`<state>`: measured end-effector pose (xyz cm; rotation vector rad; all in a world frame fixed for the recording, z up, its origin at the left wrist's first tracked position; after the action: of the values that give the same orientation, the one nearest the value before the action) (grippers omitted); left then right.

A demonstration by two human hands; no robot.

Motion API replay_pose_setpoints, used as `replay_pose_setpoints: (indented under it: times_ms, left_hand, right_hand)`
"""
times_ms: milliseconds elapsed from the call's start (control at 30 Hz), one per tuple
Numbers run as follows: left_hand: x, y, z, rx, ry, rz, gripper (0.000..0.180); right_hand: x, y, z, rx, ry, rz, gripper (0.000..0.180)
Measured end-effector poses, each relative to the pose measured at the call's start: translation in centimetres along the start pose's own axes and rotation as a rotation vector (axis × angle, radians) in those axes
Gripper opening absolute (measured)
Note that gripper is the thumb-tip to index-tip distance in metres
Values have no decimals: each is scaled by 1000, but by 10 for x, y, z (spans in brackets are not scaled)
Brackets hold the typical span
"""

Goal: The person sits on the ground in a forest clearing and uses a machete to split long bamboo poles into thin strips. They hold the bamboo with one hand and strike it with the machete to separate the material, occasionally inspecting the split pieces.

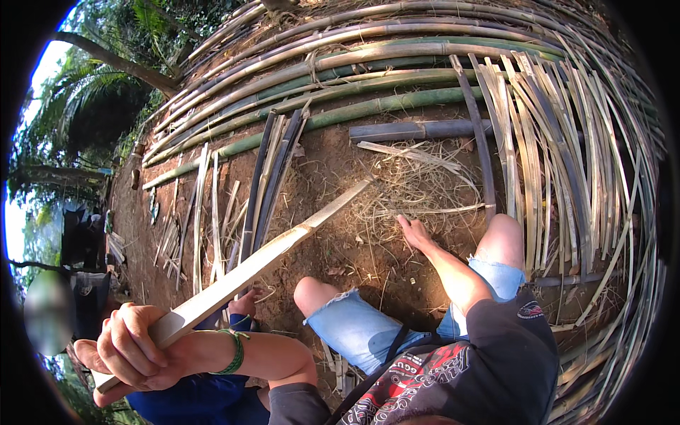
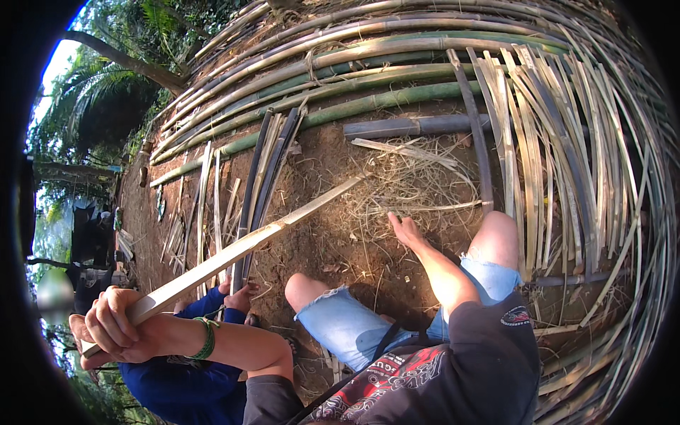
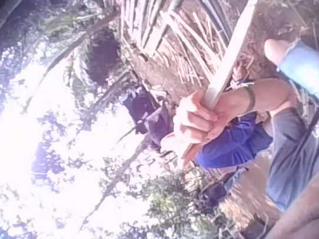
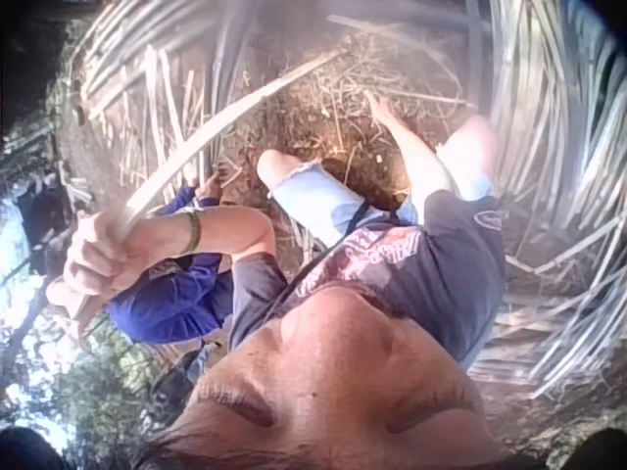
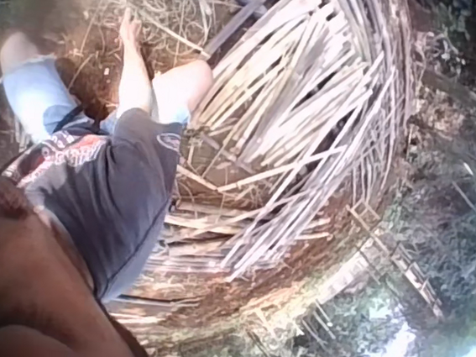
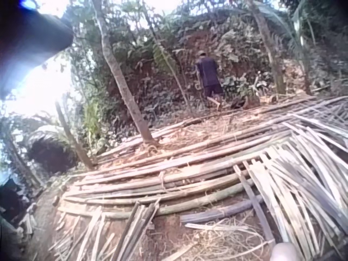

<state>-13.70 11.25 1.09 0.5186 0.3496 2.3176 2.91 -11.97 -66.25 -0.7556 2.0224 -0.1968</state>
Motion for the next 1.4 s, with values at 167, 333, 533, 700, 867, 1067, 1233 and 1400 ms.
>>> replay_pose_setpoints:
  times_ms: [167,333,533,700,867,1067,1233,1400]
  left_hand:
    - [9,-1,-3,3,26,39,31]
    - [-12,11,4,-68,-18,-105,36]
    - [-13,12,0,-54,-35,-82,39]
    - [-9,18,0,-51,6,0,39]
    - [-19,10,11,-2,-3,93,34]
    - [0,-6,11,126,30,412,45]
    - [16,2,-10,653,624,1070,49]
    - [25,2,-6,603,610,1151,47]
  right_hand:
    - [-50,10,-34,17,-255,-52,66]
    - [32,-19,23,95,144,-232,64]
    - [25,-8,3,-8,-1,-151,80]
    - [22,13,-4,-59,27,-45,71]
    - [48,7,23,68,78,-58,63]
    - [-19,34,-24,-7,-223,190,63]
    - [-139,11,-131,0,-522,292,47]
    - [-170,6,-136,-14,-671,139,52]
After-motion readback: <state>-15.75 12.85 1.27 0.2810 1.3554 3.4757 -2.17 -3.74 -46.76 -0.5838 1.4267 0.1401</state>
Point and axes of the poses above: each hand's wrist, its own z-axis towards the middle knuckle, its own y-axis out of the palm, x = y × z, the point moved 10 cm from there along z, towards the middle knuckle, and after that the axes turned 14 degrees about -z, right-handed, at the moved point
